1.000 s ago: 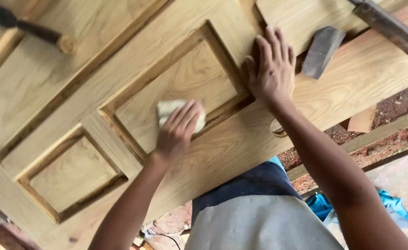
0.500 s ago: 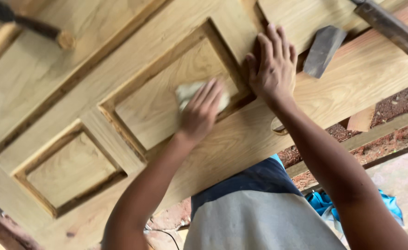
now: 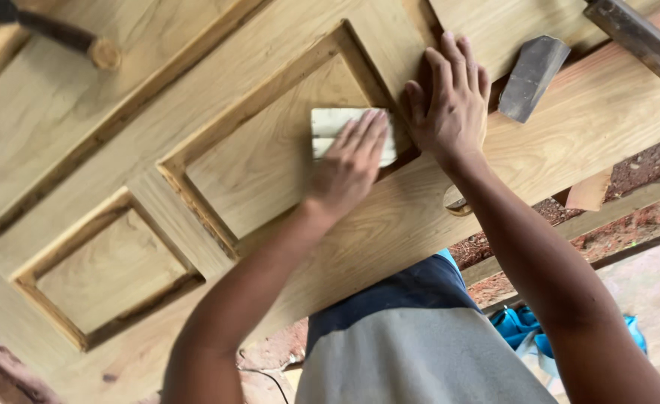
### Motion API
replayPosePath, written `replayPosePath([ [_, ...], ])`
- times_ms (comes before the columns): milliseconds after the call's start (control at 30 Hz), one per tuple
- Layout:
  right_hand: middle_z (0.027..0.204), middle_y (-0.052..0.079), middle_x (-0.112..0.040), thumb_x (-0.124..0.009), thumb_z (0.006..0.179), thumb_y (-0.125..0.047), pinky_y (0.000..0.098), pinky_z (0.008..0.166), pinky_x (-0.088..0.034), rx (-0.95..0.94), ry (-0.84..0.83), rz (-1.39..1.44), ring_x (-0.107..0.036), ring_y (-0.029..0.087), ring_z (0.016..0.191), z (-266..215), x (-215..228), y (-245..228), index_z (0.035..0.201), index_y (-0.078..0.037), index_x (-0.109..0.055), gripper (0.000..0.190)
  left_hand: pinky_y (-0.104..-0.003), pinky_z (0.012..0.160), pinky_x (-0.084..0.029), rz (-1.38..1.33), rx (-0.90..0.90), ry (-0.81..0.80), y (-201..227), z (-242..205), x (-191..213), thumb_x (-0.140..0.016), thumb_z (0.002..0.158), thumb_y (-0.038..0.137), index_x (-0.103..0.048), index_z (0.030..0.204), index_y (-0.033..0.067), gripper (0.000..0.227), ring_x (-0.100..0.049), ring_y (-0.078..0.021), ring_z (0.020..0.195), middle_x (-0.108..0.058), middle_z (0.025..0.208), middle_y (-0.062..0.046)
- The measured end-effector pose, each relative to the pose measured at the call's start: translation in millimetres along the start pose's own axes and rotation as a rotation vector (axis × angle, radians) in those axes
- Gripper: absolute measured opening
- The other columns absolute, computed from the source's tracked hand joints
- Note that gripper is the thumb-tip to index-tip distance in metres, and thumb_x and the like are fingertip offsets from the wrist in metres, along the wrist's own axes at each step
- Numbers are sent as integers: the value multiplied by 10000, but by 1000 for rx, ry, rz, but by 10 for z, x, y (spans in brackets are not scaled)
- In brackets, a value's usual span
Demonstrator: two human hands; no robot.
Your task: The person sands the surface and internal panels of a large wooden door using pieces of sandpaper by hand.
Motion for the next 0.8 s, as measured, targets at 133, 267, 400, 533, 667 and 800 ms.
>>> replayPosePath([
  [133,1583,187,-443,-480,1125,-399,575,1120,-326,-32,2,-2,-348,364,1481,57,45,12,1428,-14,-571,498,-452,1145,-471,-178,32,17,-200,-678,292,-426,1005,-56,-595,1377,-79,409,-576,-358,1352,-588,1448,-210],
  [267,1583,192,-435,-499,1117,-388,609,1117,-314,-60,-43,0,-328,369,1477,85,13,13,1422,-29,-557,474,-423,1220,-470,-301,78,-32,-127,-106,-125,-597,980,-85,-485,1446,-59,480,-561,-350,1387,-547,1495,-223],
  [400,1574,186,-454,-501,1122,-402,594,1094,-347,-17,-8,-11,-367,379,1468,6,-9,7,1414,-30,-565,477,-387,1273,-372,-174,32,-227,-138,-218,-17,-501,993,-92,-478,1487,20,507,-483,-275,1463,-469,1575,-156],
  [533,1582,179,-443,-535,1108,-379,595,1099,-348,-34,-6,-16,-359,372,1473,77,12,45,1431,-29,-566,477,-430,1090,-487,-164,-17,27,-241,-445,405,-386,1026,-26,-641,1326,-61,395,-603,-344,1309,-621,1408,-190],
  [667,1578,199,-436,-518,1116,-378,619,1090,-346,-34,-27,-13,-357,395,1464,38,34,-30,1417,-20,-558,469,-433,1064,-515,-103,-57,42,-124,-46,44,-466,987,2,-671,1319,-23,391,-595,-340,1310,-607,1430,-179],
  [800,1570,178,-452,-545,1107,-374,617,1086,-347,-38,-3,-16,-354,383,1462,40,17,11,1402,-22,-564,460,-403,1116,-452,11,-50,-204,-136,-90,-323,-658,907,160,-501,1494,70,614,-494,-298,1252,-486,1477,-146],
])
Point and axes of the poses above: each hand's wrist, its own z-axis towards the middle knuckle, its own x-axis out of the back of the hand, y = z × x, the point moved 10 cm from there along z, towards the middle knuckle
